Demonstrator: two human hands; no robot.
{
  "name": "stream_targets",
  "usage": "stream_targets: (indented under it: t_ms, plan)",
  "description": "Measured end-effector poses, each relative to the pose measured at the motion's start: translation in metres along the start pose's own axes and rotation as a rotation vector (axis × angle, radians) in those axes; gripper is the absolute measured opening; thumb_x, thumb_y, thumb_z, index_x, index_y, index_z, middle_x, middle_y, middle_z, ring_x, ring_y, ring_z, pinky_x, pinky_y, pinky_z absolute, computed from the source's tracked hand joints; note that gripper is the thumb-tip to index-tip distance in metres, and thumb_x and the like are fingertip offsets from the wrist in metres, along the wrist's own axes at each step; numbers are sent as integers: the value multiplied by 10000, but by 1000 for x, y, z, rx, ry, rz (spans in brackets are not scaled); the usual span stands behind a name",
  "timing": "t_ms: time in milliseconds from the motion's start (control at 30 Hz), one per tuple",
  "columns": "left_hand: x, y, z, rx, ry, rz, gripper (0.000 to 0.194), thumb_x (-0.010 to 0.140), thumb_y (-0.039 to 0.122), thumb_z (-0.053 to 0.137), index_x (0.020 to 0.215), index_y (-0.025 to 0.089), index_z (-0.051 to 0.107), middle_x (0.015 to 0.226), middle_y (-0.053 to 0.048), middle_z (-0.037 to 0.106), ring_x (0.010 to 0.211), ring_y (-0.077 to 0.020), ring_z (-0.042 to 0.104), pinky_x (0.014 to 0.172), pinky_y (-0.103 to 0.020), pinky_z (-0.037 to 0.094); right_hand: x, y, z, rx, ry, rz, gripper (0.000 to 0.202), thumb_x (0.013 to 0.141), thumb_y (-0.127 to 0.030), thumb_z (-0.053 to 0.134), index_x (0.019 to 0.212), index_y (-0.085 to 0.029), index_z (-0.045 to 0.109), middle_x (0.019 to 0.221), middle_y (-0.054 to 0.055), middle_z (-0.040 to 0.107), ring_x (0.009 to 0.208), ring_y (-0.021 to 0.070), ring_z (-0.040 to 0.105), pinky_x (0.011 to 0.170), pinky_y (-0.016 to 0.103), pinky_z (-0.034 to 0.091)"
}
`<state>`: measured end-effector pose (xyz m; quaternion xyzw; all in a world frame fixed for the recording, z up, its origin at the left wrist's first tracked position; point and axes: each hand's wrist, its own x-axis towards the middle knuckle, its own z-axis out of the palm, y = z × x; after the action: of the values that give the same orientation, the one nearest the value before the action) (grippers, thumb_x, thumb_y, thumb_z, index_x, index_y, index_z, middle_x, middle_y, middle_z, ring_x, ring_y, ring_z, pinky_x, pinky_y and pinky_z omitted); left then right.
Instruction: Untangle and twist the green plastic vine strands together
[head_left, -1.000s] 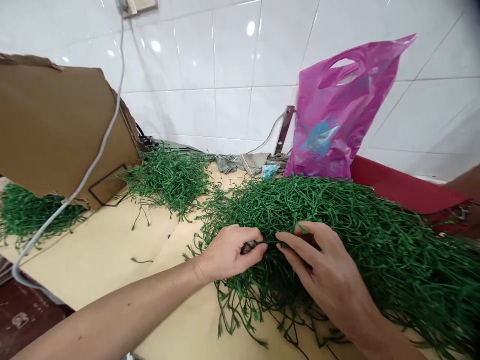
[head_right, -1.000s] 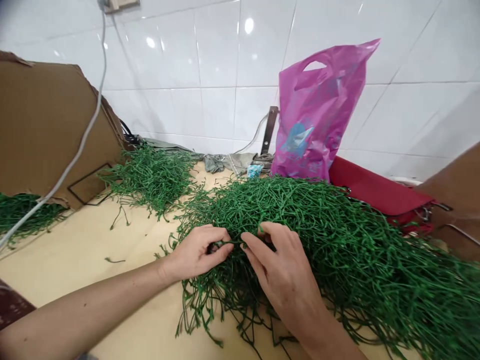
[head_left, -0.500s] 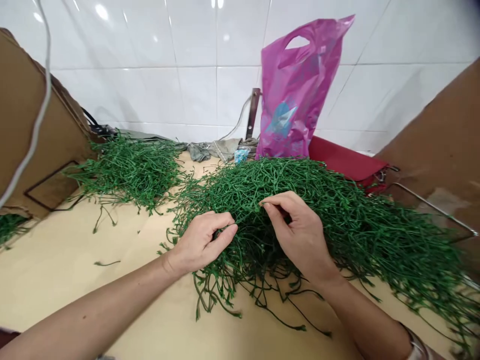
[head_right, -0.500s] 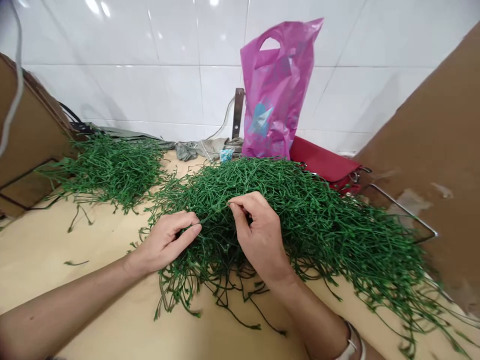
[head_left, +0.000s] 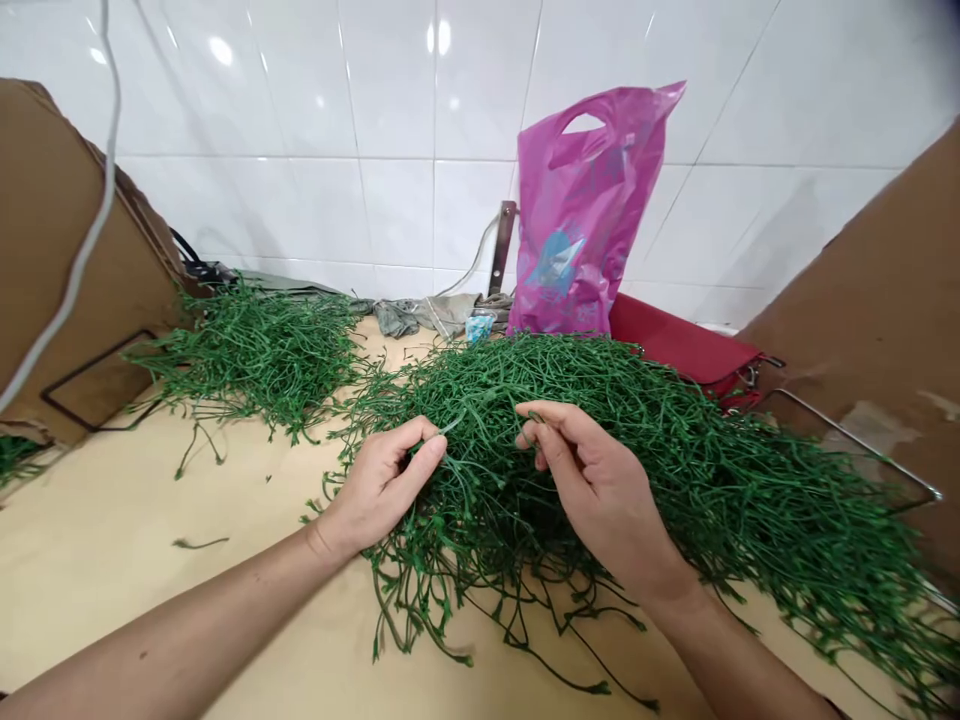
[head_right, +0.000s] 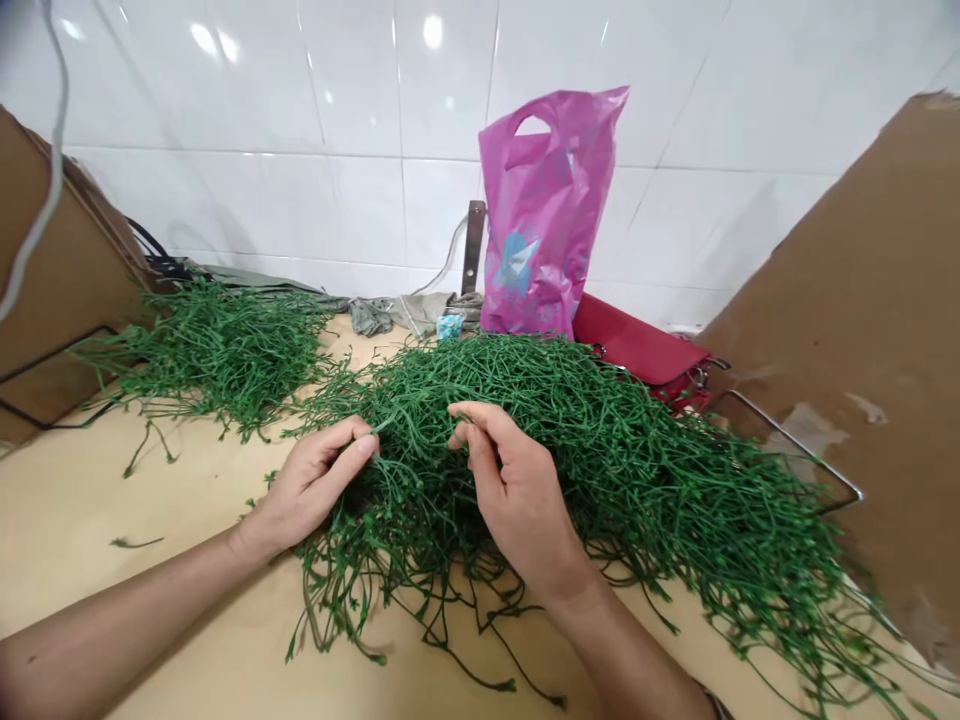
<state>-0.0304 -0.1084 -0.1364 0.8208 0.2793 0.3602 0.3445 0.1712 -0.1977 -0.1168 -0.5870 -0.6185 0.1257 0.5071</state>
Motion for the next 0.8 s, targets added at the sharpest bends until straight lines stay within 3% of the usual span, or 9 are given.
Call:
stream_targets:
  t_ms: [167, 400, 500, 633, 700, 800]
  plan:
    - [-1, 1, 0, -2, -29, 37, 308, 1011, 330, 445, 755, 178, 526, 650, 44, 444, 601, -103, 417, 585, -230, 330, 3, 7, -2, 92, 0, 88, 189, 1008, -311, 490, 1123, -203, 595, 916, 39, 769, 670, 135, 645, 702, 279, 549]
    - [1, 2, -2, 11, -4, 66, 294, 1001, 304, 454, 751, 176, 544, 654, 34, 481, 599, -103, 445, 585, -227, 351, 2, 3, 0, 67, 11, 41, 187, 1026, -288, 453, 1077, -222, 621, 939, 44, 757, 693, 145, 661, 721, 308, 570]
    - [1, 2, -3, 30, -24, 107, 274, 999, 283, 462, 768, 174, 560, 658, 32, 497, 605, -102, 464, 595, -222, 363, 1, 2, -1, -133, 140, -91, 178, 1007, -248, 487, 1079, -242, 649, 1039, 67, 735, 894, 193, 689, 808, 355, 571]
    - [0, 1, -3, 86, -38, 178, 243, 985, 248, 490, 761, 175, 551, 638, 40, 483, 595, -96, 461, 590, -217, 350, 1, -6, -5, -370, 362, -340, 227, 987, -184, 502, 1169, -239, 625, 1232, 127, 657, 1188, 270, 597, 1010, 485, 483]
    - [-1, 1, -3, 122, -52, 220, 234, 977, 234, 499, 757, 176, 552, 643, 35, 504, 606, -101, 475, 600, -222, 354, 1, -10, -6, -445, 328, -431, 276, 975, -183, 529, 1235, -236, 607, 1296, 138, 631, 1238, 290, 561, 1055, 513, 440]
    - [-1, 3, -2, 176, -76, 285, 235, 972, 238, 504, 751, 180, 560, 638, 29, 520, 608, -112, 469, 610, -232, 359, 1, -12, -3, -506, 168, -555, 302, 946, -217, 611, 1245, -255, 610, 1268, 103, 673, 1255, 311, 549, 1080, 522, 410]
